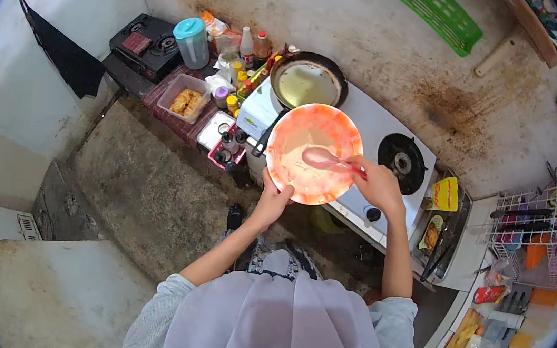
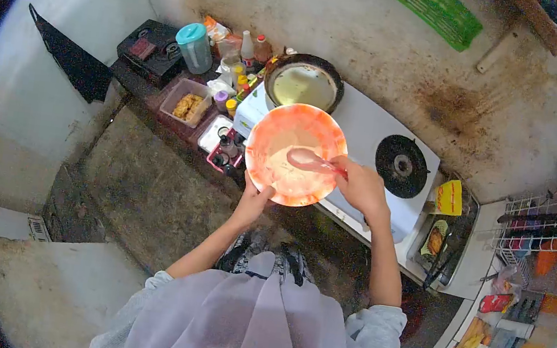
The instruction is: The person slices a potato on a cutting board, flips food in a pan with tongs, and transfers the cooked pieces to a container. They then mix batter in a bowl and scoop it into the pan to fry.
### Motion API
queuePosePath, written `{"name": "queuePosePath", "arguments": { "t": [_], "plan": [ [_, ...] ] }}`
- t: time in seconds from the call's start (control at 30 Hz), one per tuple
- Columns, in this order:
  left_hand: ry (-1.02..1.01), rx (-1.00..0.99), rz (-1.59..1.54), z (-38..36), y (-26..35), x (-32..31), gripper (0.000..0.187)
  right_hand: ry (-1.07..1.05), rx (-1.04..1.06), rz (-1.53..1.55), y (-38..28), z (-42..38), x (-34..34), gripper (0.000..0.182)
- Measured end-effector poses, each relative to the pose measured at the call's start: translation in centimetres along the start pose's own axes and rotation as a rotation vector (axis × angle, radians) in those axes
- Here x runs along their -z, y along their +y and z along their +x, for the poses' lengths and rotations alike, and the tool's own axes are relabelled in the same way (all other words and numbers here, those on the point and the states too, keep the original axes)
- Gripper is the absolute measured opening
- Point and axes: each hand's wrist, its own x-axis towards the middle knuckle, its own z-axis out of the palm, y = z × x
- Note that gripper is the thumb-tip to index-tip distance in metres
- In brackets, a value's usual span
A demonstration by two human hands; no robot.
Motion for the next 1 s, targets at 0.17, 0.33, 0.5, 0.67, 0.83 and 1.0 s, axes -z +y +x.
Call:
{"name": "queuePosePath", "arguments": {
  "t": [0.17,0.33,0.5,0.67,0.83,1.0],
  "plan": [
    [-0.024,-0.11,0.021,2.2,1.9,3.5,0.044,0.372,0.093,-0.255,-4.3,3.1,0.1,0.029],
    [-0.071,-0.093,0.061,4.4,4.0,6.7,0.042,0.432,0.249,-0.477,-6.9,6.2,-4.1,0.04],
    [-0.05,-0.046,-0.025,6.3,5.7,9.5,0.06,0.423,0.308,-0.523,-9.3,6.5,-3.0,0.043],
    [-0.12,-0.149,0.058,8.9,5.9,11.3,0.055,0.597,0.335,-0.475,-9.1,9.2,-3.4,0.043],
    [-0.141,-0.217,0.081,11.7,5.0,13.1,0.058,0.543,0.22,-0.487,-10.7,8.8,-2.9,0.045],
    [-0.136,-0.153,0.079,12.8,6.9,12.6,0.057,0.624,0.095,-0.513,-10.8,9.6,-2.7,0.049]
  ]
}}
